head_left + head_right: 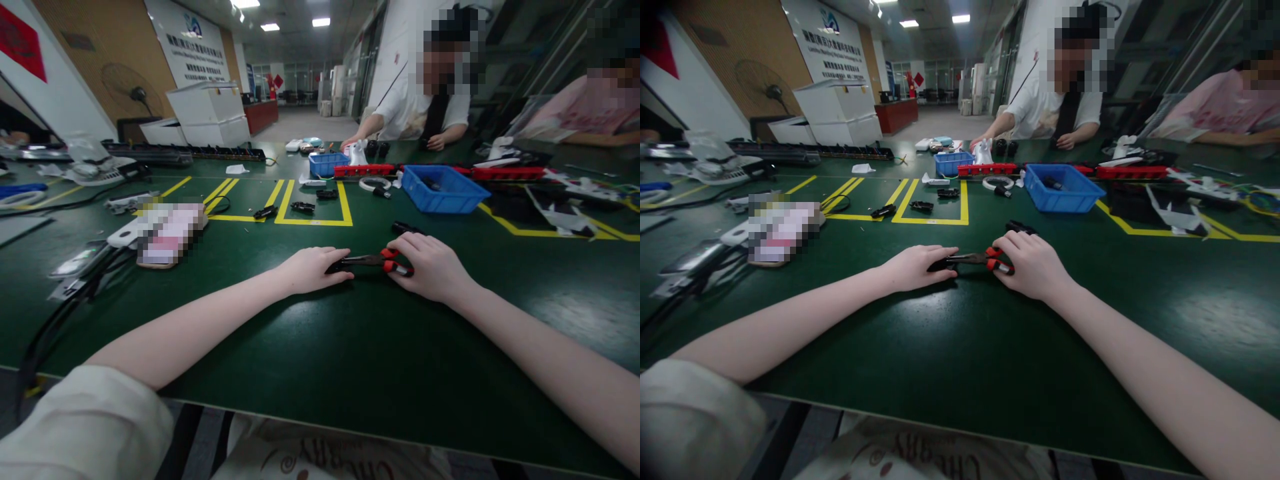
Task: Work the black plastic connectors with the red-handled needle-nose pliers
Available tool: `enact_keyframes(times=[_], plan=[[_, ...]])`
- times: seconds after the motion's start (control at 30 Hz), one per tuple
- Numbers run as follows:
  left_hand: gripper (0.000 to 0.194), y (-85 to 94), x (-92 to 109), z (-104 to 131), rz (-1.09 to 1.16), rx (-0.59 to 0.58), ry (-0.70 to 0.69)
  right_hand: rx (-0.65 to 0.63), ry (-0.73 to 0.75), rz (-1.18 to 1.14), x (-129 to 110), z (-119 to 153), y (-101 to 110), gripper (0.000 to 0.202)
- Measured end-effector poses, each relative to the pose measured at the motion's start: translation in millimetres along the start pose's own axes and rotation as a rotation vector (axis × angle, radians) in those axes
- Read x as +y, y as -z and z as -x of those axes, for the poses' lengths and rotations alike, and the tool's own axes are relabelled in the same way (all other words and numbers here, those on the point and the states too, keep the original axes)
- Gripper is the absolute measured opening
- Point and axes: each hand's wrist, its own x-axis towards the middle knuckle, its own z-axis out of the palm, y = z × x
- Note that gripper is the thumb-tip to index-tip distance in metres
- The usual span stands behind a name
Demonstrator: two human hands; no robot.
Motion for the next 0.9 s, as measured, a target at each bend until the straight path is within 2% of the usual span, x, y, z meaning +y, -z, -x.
enact_keyframes(times=[0.23,0.63,0.9], plan=[[0.061,-0.9,-1.1,0.5,-0.008,0.017,-0.02,-0.038,0.006,-0.067,0.9,-0.3,-1.1,0.027],[0.054,1.6,0.7,0.5,-0.006,0.017,0.0,0.002,0.001,-0.006,0.5,2.0,-0.6,0.028],[0.054,4.7,4.7,1.0,-0.047,-0.01,0.013,-0.066,-0.06,-0.159,2.9,0.4,-1.3,0.027]])
